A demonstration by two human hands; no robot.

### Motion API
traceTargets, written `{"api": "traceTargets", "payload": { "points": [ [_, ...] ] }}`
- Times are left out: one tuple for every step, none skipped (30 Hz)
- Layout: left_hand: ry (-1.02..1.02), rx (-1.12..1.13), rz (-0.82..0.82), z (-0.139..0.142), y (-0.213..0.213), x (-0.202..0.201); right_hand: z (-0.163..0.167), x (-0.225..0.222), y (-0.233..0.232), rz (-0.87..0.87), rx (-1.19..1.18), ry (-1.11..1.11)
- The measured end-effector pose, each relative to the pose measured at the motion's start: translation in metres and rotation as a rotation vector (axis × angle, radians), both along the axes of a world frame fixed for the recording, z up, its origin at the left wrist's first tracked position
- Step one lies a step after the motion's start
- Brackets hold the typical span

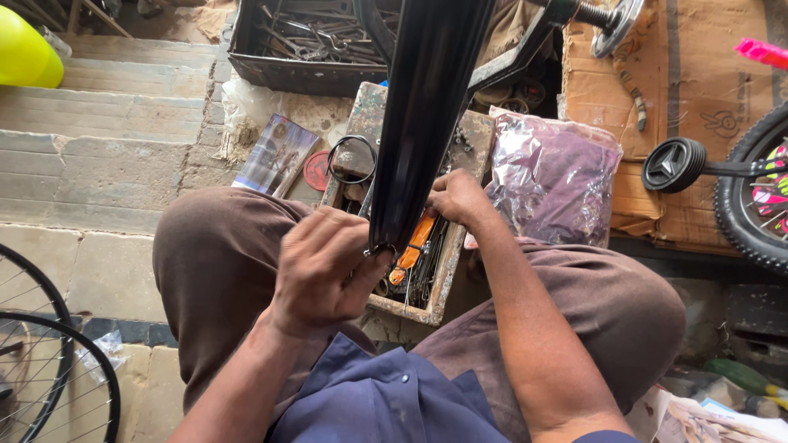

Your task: The person sits on the floor and repeatedly rotates a bicycle wheel mounted on a truing stand. They use a spoke wrench to adjust the tension of individual spokes and check the wheel's alignment by hand.

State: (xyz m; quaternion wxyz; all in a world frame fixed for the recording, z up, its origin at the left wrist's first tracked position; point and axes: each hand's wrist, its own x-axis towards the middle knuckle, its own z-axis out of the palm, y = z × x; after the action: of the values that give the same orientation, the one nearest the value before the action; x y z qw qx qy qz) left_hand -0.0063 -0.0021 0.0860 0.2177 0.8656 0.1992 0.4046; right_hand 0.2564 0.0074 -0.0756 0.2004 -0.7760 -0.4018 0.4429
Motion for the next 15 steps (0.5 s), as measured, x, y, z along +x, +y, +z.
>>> {"api": "traceTargets", "payload": {
  "points": [
    [-0.072,-0.001,0.015,0.012,-0.003,-0.001,-0.001,0.001,-0.001,0.028,0.003,-0.020],
    [-0.087,0.011,0.024,0.024,-0.005,-0.001,-0.002,0.001,-0.001,0.010,0.006,0.007],
    [-0.104,0.027,0.031,0.035,-0.005,0.002,-0.003,0.001,-0.001,-0.007,0.014,0.031],
    [-0.122,0.044,0.038,0.045,-0.004,0.005,-0.003,0.001,-0.001,-0.025,0.023,0.054],
    [-0.133,0.051,0.042,0.054,-0.003,0.008,-0.002,0.001,-0.002,-0.013,0.012,0.024],
    [-0.143,0.054,0.046,0.060,-0.002,0.011,-0.002,0.001,-0.002,0.000,-0.001,-0.003],
    [-0.153,0.059,0.048,0.065,0.000,0.014,0.000,0.001,-0.002,0.011,-0.013,-0.031],
    [-0.153,0.065,0.053,0.068,0.003,0.014,0.002,0.000,-0.001,0.005,-0.018,-0.028],
    [-0.152,0.072,0.059,0.068,0.006,0.013,0.005,-0.002,-0.001,0.000,-0.022,-0.024],
    [-0.151,0.084,0.064,0.064,0.011,0.011,0.008,-0.004,0.000,-0.006,-0.022,-0.020],
    [-0.213,0.078,-0.024,0.057,0.020,0.011,0.012,-0.005,0.002,0.020,-0.012,-0.073],
    [-0.272,0.070,-0.119,0.047,0.032,0.010,0.016,-0.007,0.002,0.038,-0.004,-0.125],
    [-0.329,0.055,-0.219,0.035,0.042,0.009,0.021,-0.009,0.001,0.050,-0.001,-0.174],
    [-0.292,-0.191,-0.130,0.019,0.049,0.007,0.025,-0.010,0.001,0.000,-0.044,-0.121],
    [-0.273,-0.434,-0.138,-0.001,0.060,0.013,0.030,-0.011,0.001,-0.050,-0.086,-0.068]
  ]
}}
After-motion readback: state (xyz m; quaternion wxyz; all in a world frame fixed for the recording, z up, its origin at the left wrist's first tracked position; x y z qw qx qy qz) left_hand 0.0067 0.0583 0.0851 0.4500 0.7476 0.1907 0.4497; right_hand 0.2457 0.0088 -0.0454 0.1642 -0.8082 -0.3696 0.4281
